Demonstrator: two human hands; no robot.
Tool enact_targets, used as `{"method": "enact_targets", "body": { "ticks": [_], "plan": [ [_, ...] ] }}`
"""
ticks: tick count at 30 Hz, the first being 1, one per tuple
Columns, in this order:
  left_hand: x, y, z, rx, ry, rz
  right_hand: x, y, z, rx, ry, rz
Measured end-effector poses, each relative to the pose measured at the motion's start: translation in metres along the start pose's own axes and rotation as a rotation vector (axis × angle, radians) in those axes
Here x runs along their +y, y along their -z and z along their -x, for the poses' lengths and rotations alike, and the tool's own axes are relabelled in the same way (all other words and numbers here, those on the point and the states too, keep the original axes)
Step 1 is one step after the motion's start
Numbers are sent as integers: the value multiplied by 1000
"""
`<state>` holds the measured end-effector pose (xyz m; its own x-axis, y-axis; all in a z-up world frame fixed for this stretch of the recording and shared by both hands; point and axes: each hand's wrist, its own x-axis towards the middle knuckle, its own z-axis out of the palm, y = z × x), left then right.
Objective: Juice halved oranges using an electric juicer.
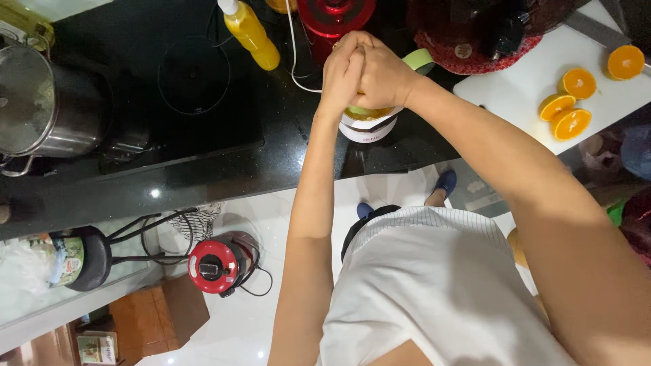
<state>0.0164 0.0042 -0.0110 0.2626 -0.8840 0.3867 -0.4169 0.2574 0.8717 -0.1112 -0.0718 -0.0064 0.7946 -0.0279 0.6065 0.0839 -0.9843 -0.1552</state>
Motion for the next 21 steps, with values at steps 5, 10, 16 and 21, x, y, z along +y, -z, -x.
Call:
{"method": "enact_targets", "body": {
  "ticks": [5, 10, 16, 21],
  "plan": [
    [-2, -2, -2, 13, -17, 14, -2, 4, -1, 8, 8, -7],
    [-3, -3, -2, 0, -17, 16, -1, 2, -1, 28, 8, -1],
    [-14, -4, -4, 7, -58, 4, 1, -7, 5, 32, -13, 30],
    [-10, -2, -3, 1, -39, 31, 1, -7, 6, 1, -47, 52]
  ]
}}
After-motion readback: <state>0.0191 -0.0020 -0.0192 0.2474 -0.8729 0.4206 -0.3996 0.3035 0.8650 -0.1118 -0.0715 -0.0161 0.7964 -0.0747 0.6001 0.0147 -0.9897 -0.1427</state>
